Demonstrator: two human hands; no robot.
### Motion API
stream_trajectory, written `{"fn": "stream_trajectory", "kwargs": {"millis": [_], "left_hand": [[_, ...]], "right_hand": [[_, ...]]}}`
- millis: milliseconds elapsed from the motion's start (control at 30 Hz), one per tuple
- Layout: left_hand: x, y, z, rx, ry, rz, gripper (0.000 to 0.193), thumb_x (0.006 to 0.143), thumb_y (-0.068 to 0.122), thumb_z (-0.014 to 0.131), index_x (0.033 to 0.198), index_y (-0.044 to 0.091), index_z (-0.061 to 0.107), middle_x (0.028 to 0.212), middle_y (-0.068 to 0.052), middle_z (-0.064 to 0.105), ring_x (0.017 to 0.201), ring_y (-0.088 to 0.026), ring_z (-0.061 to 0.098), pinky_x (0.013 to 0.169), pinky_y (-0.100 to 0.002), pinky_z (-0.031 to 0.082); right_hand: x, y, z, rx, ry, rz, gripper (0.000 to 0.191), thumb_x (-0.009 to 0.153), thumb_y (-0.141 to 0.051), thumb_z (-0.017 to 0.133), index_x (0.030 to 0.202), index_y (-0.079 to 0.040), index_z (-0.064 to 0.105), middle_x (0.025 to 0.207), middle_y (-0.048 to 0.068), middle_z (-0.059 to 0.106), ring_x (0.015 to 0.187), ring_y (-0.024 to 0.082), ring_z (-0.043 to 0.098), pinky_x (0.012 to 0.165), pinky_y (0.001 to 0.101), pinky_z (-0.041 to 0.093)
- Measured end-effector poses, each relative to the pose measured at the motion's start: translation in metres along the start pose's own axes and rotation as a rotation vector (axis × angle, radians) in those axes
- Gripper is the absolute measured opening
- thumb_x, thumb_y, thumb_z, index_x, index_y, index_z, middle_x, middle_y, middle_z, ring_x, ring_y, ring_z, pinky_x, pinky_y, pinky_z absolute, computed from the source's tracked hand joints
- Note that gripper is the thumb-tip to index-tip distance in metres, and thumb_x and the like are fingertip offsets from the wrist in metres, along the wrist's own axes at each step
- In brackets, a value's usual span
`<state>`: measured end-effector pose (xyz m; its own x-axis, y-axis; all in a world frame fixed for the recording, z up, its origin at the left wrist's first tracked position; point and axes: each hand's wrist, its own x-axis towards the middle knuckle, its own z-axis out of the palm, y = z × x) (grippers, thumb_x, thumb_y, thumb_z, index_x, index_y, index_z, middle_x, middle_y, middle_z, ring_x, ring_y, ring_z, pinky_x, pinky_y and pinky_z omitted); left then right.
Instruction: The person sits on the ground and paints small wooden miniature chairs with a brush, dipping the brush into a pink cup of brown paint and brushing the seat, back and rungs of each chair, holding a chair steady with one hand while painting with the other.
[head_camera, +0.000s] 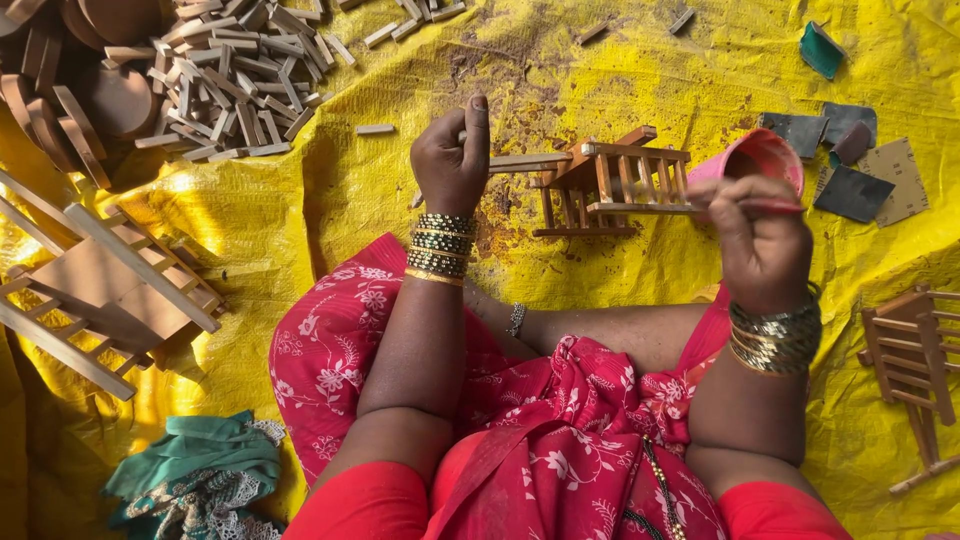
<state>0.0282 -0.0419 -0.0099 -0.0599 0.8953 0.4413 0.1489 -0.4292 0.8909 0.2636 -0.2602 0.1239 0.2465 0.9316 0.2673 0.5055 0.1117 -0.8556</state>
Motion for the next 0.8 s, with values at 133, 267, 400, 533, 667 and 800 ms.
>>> {"fn": "stream_trajectory", "kwargs": {"millis": [133,267,400,533,667,800], "left_hand": [[-0.001,0.0,0.0,0.002,-0.017,-0.012,0.052,0.106,0.031,0.065,0.06,0.011,0.051,0.053,0.003,0.044,0.048,-0.01,0.037,0.047,-0.031,0.026],[0.0,0.003,-0.001,0.005,0.01,-0.022,0.05,0.106,0.03,0.064,0.061,0.011,0.052,0.053,0.003,0.045,0.048,-0.009,0.038,0.047,-0.031,0.026],[0.002,0.004,-0.001,-0.031,0.011,-0.034,0.046,0.106,0.03,0.064,0.064,0.011,0.057,0.054,0.003,0.048,0.048,-0.008,0.041,0.047,-0.03,0.029],[0.001,0.003,-0.001,-0.01,0.001,-0.033,0.049,0.106,0.03,0.065,0.062,0.01,0.053,0.054,0.003,0.043,0.049,-0.009,0.037,0.047,-0.03,0.027],[0.0,0.004,-0.001,-0.028,-0.009,-0.04,0.049,0.105,0.03,0.066,0.061,0.011,0.053,0.053,0.004,0.042,0.049,-0.007,0.036,0.047,-0.029,0.027],[0.001,0.005,-0.002,-0.042,-0.021,-0.055,0.049,0.105,0.029,0.066,0.061,0.011,0.053,0.053,0.004,0.042,0.049,-0.007,0.036,0.047,-0.029,0.025]], "right_hand": [[0.022,0.023,0.032,0.04,0.057,-0.123,0.01,0.118,-0.002,0.052,0.127,-0.004,0.049,0.127,0.014,0.066,0.12,0.02,0.067,0.108,0.032,0.055],[0.02,0.029,0.038,-0.051,-0.049,-0.144,0.013,0.114,0.0,0.053,0.125,-0.003,0.048,0.129,0.016,0.066,0.119,0.021,0.066,0.107,0.0325,0.053],[-0.002,0.01,0.003,-0.069,-0.172,-0.017,0.011,0.113,0.001,0.054,0.124,-0.003,0.051,0.122,0.018,0.067,0.118,0.022,0.065,0.111,0.0361,0.052],[0.003,0.013,0.004,0.042,0.078,-0.058,0.009,0.119,-0.001,0.055,0.126,-0.003,0.05,0.12,0.017,0.07,0.115,0.021,0.071,0.103,0.0334,0.06],[0.015,0.042,0.054,0.136,0.209,-0.167,0.011,0.117,-0.002,0.056,0.128,-0.002,0.051,0.126,0.021,0.068,0.116,0.024,0.071,0.101,0.0356,0.062],[0.017,0.06,0.061,0.093,0.2,-0.208,0.008,0.119,-0.005,0.052,0.127,-0.002,0.05,0.127,0.022,0.069,0.116,0.027,0.072,0.098,0.0357,0.064]]}}
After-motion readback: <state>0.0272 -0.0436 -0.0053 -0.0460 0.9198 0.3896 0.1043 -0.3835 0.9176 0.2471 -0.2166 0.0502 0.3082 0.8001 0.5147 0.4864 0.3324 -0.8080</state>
